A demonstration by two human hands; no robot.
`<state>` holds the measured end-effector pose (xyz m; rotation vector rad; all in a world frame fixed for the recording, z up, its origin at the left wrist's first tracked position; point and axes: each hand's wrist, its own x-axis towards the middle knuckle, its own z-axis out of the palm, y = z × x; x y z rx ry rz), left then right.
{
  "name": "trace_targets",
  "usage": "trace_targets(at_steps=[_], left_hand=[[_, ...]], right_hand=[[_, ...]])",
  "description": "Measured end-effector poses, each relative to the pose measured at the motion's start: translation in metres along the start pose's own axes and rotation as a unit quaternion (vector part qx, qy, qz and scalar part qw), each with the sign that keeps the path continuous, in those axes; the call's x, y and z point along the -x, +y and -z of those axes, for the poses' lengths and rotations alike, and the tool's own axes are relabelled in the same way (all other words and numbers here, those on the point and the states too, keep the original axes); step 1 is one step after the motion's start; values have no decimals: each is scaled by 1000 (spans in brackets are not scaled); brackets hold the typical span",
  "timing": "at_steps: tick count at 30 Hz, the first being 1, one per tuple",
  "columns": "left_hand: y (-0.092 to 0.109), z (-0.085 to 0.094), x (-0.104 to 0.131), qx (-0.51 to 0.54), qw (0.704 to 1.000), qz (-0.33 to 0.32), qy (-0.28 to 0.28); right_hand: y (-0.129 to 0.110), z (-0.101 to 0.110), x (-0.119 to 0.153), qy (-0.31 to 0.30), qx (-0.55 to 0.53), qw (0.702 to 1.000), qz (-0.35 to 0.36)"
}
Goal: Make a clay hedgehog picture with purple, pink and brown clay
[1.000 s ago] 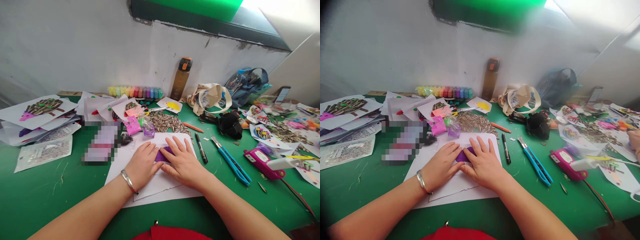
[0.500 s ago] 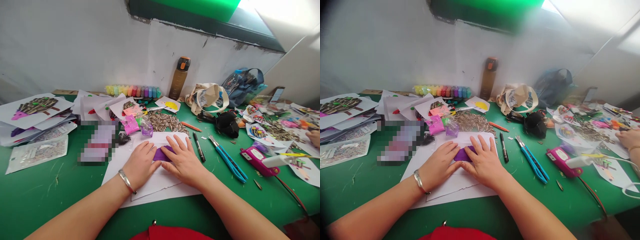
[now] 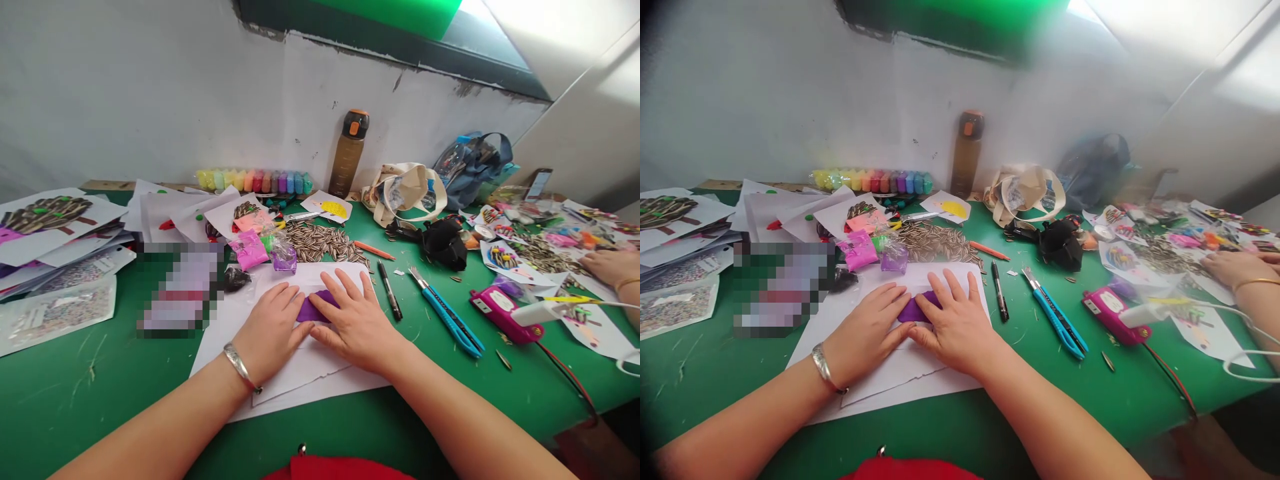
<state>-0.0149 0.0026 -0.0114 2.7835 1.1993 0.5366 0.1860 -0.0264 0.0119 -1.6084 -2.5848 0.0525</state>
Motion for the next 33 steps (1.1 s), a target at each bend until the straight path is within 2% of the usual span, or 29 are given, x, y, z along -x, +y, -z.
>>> trace_targets(at_steps=[24,33], left_hand=[[-1,-2,1,-2,1000,17,-8],[-1,-4,2,3,1000,26,-6]], right_hand=[[24,4,13,-15,27,999,-43],[25,3,8,-25,-3,999,-37]])
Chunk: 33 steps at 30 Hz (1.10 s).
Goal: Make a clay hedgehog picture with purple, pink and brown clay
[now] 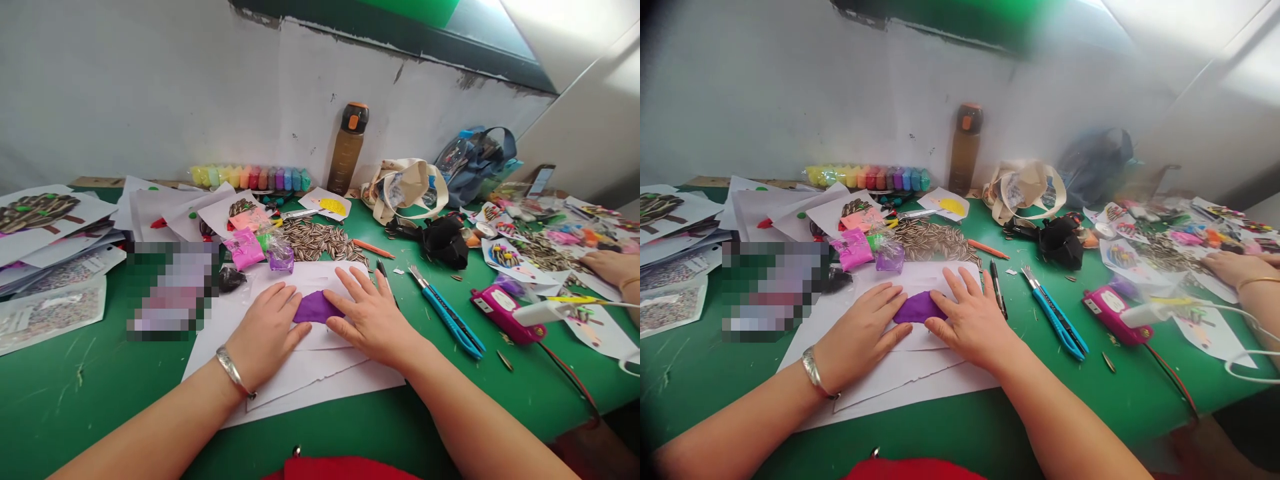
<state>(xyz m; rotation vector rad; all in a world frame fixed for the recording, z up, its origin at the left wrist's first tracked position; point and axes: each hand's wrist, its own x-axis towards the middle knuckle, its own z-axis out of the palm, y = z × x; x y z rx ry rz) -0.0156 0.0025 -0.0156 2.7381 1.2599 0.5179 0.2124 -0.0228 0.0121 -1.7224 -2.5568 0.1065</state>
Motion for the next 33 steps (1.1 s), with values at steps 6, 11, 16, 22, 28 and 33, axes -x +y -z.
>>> trace_targets(at_steps=[6,11,16,22,28,33], left_hand=[[-1,0,0,-4,1000,-4,-1],[0,1,1,2,1000,3,-4],[1,2,0,9,1000,4,-6],[1,2,0,12,1000,7,-8],[1,2,0,6,1000,1,-11],[-2,7,0,32,999,-11,-15]], right_hand=[[4,5,2,-17,-16,1000,-11],[9,9,7,-18,-49,999,4],[9,7,5,-37,-41,998,17],[6,7,7,-17,-40,998,35],[-3,3,6,-17,-35,996,86],[1,7,8,-24,-50,995,88]])
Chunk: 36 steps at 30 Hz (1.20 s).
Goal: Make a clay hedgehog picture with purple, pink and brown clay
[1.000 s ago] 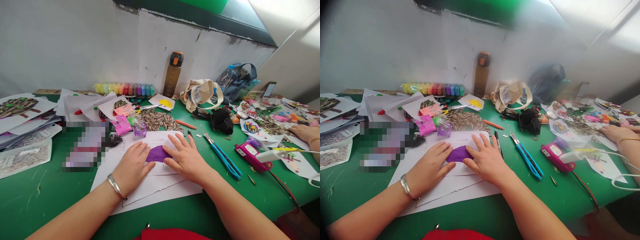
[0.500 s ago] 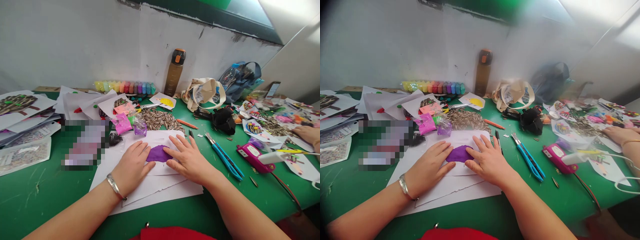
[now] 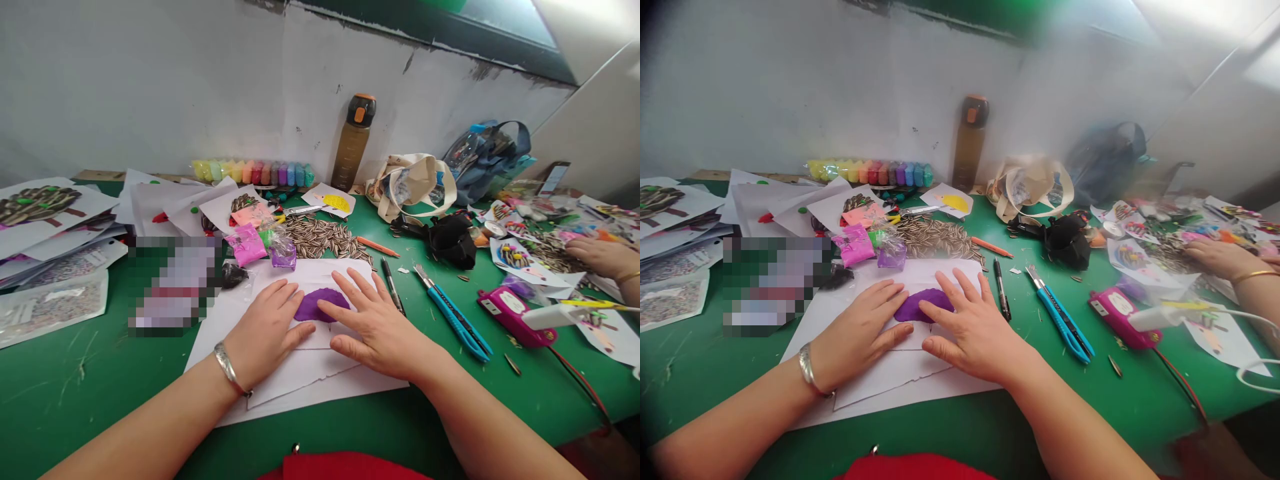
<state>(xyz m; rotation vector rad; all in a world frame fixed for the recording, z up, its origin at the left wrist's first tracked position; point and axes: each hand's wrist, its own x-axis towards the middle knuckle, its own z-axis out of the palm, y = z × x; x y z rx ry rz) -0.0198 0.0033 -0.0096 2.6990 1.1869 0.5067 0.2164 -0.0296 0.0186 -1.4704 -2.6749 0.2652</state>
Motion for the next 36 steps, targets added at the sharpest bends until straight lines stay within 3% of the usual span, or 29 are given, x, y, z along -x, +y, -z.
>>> trace_targets(at_steps=[13,36], left_hand=[[-8,8,2,8,999,-14,-48],[-21,15,1,49,995,4,-84]], right_hand=[[2,0,-1,-16,-17,1000,7],[-24,-7,-13,-19,-17,999,37]])
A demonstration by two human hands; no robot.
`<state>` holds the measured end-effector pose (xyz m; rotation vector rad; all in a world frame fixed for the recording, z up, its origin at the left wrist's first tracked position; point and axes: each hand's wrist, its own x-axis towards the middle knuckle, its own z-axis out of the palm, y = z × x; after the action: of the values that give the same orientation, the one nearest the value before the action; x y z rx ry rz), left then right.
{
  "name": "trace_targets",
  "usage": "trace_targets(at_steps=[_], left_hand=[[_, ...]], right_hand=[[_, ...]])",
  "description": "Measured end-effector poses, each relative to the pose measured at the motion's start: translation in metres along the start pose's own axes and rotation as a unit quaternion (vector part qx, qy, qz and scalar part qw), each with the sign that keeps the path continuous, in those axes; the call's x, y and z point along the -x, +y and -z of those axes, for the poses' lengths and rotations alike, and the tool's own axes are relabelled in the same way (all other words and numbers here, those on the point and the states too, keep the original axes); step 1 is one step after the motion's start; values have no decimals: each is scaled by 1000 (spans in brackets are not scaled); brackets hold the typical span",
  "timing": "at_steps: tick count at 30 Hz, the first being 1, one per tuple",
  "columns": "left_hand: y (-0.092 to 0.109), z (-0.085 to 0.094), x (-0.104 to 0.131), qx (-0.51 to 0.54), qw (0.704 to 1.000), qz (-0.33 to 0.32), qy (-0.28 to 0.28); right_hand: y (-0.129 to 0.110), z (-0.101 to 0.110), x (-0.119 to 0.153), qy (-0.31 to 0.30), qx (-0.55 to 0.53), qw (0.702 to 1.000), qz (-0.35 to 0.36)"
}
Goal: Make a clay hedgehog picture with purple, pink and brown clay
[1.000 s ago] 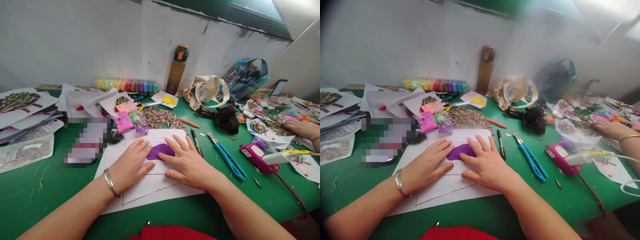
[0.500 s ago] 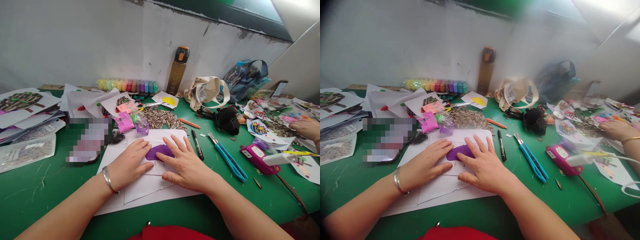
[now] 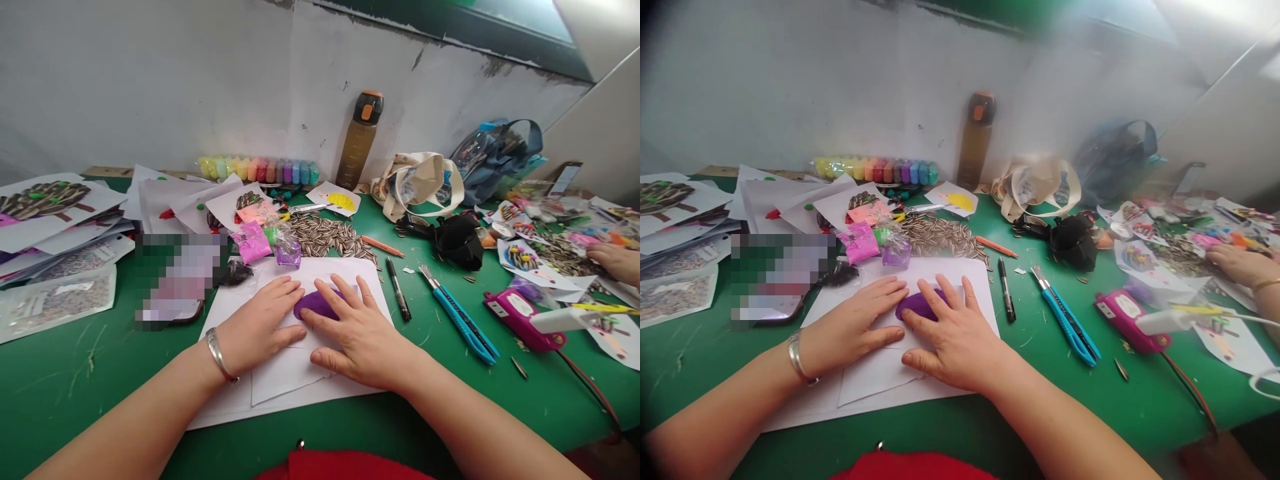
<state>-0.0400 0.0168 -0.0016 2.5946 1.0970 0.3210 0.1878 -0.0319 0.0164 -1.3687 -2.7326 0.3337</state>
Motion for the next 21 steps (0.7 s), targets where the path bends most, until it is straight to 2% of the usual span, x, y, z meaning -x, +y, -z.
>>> trace_targets(at_steps=[6,15,21], left_hand=[[-5,2,0,18,1000,11,-20],[1,6,-2,60,997,31,-42],[1,6,-2,68,997,27,-35]], right_hand=[[-3,2,-4,3,-7,1000,-13],[-8,6,-14,-10,3,1000,-14],[-9,7,-15,1,-2,1000,-23]])
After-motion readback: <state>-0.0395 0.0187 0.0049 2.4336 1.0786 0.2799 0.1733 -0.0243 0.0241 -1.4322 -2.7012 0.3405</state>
